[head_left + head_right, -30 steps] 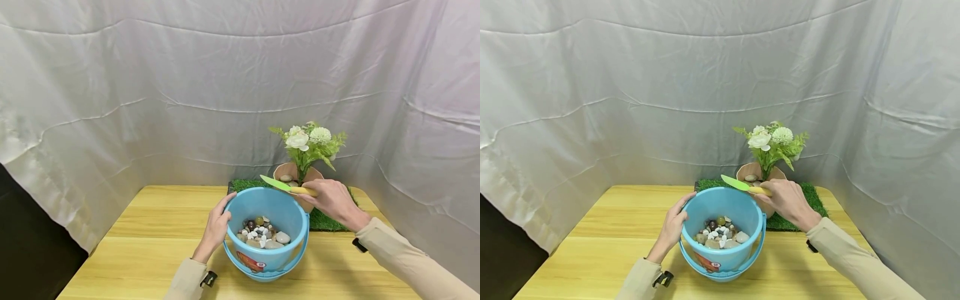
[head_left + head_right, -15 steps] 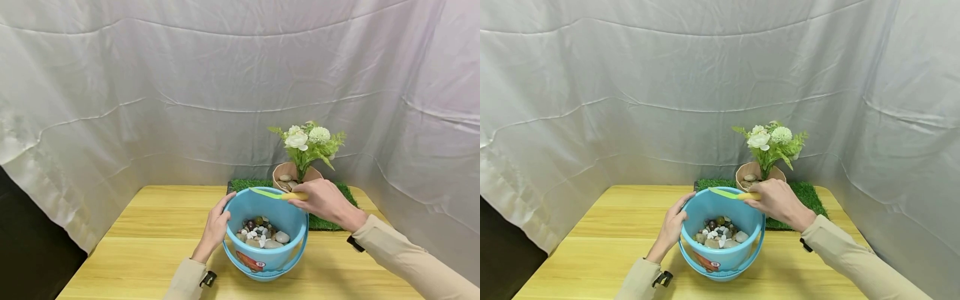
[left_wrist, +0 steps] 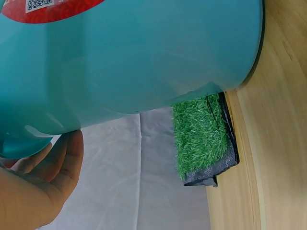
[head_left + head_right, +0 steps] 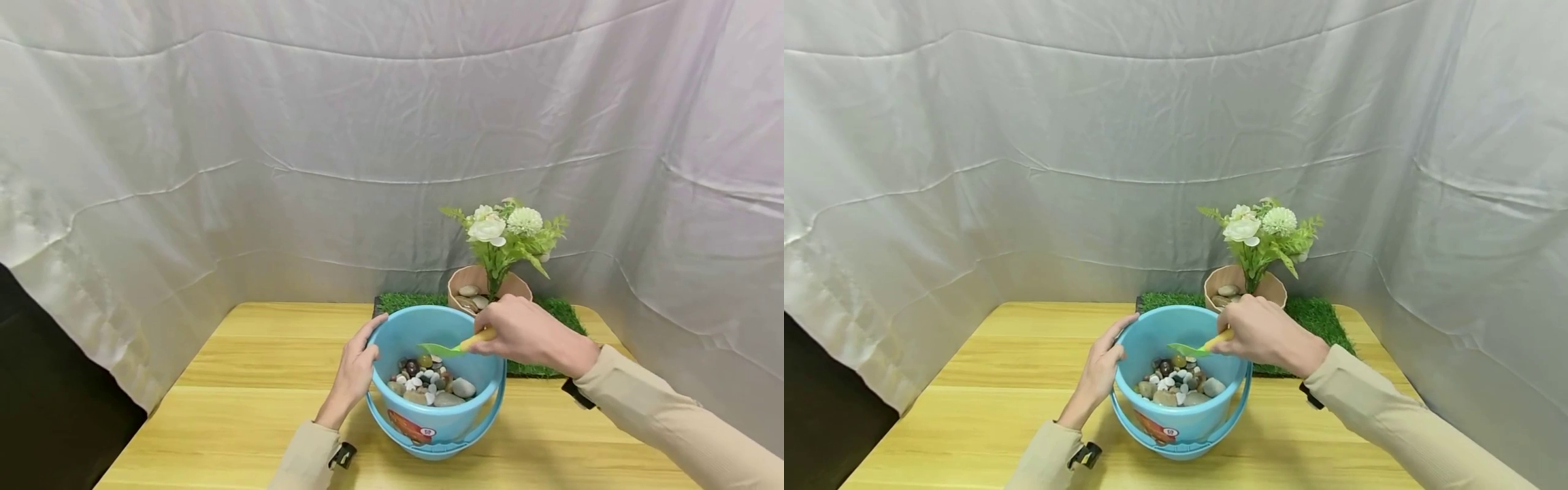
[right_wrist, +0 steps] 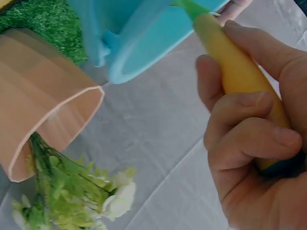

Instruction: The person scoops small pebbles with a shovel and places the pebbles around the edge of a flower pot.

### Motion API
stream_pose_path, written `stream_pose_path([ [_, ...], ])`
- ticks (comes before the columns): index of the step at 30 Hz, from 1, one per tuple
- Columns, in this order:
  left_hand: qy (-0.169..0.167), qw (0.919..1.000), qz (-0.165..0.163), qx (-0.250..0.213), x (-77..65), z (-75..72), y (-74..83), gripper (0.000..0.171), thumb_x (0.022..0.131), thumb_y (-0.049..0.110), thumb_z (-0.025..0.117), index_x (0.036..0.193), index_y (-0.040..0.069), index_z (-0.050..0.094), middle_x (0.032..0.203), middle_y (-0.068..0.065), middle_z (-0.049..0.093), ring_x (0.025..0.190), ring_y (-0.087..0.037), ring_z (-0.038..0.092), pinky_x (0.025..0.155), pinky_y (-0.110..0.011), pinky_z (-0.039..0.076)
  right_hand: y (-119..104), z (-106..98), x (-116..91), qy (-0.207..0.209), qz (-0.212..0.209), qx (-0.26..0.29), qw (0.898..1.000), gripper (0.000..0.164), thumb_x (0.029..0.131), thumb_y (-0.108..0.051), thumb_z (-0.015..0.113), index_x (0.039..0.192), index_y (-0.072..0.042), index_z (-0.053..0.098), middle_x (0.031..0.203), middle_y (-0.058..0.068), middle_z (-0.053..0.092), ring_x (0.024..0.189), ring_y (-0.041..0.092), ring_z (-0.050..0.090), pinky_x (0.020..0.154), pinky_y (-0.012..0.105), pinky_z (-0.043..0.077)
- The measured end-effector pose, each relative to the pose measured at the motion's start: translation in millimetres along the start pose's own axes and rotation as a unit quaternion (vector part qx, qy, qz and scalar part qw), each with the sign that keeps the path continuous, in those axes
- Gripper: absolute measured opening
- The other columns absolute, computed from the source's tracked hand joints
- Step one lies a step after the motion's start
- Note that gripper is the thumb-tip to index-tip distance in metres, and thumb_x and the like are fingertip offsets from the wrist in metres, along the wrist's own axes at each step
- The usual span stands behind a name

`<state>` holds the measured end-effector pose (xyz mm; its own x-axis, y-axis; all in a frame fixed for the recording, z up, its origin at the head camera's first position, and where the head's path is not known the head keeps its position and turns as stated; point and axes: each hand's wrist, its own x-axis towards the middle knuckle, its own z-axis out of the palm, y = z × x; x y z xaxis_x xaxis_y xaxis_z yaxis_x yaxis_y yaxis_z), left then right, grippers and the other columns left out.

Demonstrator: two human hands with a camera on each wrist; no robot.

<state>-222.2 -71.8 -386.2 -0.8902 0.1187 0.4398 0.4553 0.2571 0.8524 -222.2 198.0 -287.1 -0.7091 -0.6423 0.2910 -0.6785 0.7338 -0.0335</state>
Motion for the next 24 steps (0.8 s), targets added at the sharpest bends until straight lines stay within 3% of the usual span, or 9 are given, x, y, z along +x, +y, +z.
stream_pose_path([
  [5, 0.001, 1.0, -0.001, 0.0, 0.6, 0.3, 0.0, 0.058, 0.078, -0.007, 0.037, 0.132, 0.013, 0.046, 0.132, -0.012, 0.046, 0.113, -0.03, 0.048, 0.087, -0.043, 0.038, -9, -5, 4, -0.024, 0.02, 0.009, 0.999, 0.028, 0.073, -0.04, 0.07, 0.054, -0.028, 0.054, 0.045, -0.015, 0.032, 0.04, 0.001, 0.027, 0.042, 0.02, 0.027],
  [10, 0.002, 1.0, -0.001, -0.001, -0.1, 0.2, 0.0, 0.058, 0.078, -0.006, 0.037, 0.133, 0.01, 0.046, 0.132, -0.012, 0.046, 0.113, -0.029, 0.048, 0.088, -0.044, 0.038, -22, -9, 7, -0.064, 0.029, 0.02, 0.997, 0.015, 0.072, -0.036, 0.072, 0.061, -0.027, 0.066, 0.054, -0.018, 0.051, 0.045, -0.002, 0.041, 0.048, 0.023, 0.037],
  [13, 0.003, 1.0, -0.002, 0.0, -0.5, 0.2, 0.2, 0.057, 0.078, -0.006, 0.037, 0.133, 0.008, 0.046, 0.132, -0.012, 0.047, 0.112, -0.03, 0.048, 0.085, -0.043, 0.039, -29, -10, 8, -0.092, 0.025, 0.019, 0.995, 0.026, 0.072, -0.034, 0.072, 0.051, -0.027, 0.059, 0.048, -0.021, 0.04, 0.043, -0.002, 0.038, 0.047, 0.023, 0.036],
  [17, 0.004, 1.0, -0.007, -0.001, -0.7, 0.5, -0.2, 0.058, 0.078, -0.006, 0.037, 0.133, 0.011, 0.046, 0.132, -0.011, 0.047, 0.112, -0.029, 0.048, 0.085, -0.042, 0.038, -38, -11, 7, -0.111, 0.016, 0.012, 0.994, 0.048, 0.07, -0.033, 0.073, 0.041, -0.026, 0.035, 0.046, -0.015, 0.013, 0.038, 0.002, 0.022, 0.041, 0.021, 0.026],
  [24, 0.007, 0.9999, -0.008, -0.004, -0.7, 1.4, -1.4, 0.058, 0.078, -0.006, 0.038, 0.132, 0.012, 0.047, 0.132, -0.011, 0.047, 0.113, -0.029, 0.048, 0.086, -0.043, 0.038, -43, -5, 5, -0.082, -0.019, -0.036, 0.996, 0.055, 0.064, -0.017, 0.072, 0.051, -0.023, 0.019, 0.056, -0.009, 0.005, 0.051, 0.008, 0.007, 0.044, 0.024, 0.014],
])
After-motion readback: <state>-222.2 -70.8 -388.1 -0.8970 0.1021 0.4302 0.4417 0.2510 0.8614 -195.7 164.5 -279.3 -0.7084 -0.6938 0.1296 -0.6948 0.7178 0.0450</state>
